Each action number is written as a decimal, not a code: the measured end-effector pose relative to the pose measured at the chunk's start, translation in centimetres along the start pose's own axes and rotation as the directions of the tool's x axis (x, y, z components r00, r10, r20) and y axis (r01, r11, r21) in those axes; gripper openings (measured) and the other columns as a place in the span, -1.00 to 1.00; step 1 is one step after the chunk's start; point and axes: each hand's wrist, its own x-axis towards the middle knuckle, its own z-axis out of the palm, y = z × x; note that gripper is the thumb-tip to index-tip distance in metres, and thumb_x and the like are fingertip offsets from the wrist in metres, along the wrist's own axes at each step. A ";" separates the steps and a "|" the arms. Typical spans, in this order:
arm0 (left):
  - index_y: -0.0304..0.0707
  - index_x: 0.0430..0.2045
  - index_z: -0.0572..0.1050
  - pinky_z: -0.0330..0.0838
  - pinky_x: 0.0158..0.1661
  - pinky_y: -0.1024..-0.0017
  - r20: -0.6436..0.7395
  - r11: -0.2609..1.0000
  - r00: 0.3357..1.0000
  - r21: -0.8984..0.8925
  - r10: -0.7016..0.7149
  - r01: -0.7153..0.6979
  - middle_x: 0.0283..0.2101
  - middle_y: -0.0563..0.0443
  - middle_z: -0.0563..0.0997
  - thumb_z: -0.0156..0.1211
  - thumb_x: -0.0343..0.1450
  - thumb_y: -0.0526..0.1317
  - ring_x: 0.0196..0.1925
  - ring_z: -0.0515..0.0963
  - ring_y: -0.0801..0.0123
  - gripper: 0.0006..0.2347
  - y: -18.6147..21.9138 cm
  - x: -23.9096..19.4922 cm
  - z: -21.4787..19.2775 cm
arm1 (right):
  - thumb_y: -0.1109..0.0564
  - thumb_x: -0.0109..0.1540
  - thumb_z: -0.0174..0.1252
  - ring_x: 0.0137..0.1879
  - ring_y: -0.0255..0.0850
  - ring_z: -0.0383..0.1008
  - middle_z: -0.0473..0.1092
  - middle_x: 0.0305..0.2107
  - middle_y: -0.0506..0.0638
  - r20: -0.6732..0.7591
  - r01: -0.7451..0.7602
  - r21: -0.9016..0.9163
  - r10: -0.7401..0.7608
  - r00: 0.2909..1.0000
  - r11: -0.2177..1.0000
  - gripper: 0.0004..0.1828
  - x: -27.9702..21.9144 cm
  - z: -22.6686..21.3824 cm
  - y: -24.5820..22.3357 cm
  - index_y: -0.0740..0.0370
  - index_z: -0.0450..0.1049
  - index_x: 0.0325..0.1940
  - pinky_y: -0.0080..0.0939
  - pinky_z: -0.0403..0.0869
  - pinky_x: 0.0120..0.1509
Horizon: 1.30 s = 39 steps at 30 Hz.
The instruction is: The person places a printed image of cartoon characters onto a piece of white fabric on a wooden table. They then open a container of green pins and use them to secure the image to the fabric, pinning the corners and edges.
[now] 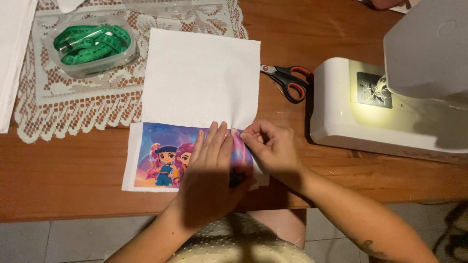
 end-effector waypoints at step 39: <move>-0.04 0.52 -0.09 -0.36 0.45 -0.15 0.165 0.827 0.986 0.557 -0.013 -0.082 0.58 -0.03 -0.09 -0.29 0.27 0.69 0.59 -0.20 -0.17 0.04 -2.1 -1.7 4.5 | 0.33 0.19 -0.01 -0.30 0.22 0.43 0.47 -0.41 0.17 0.234 0.315 -0.630 -0.214 0.949 0.710 -0.86 7.2 -9.9 -1.7 0.21 0.43 -0.37 0.11 0.33 -0.24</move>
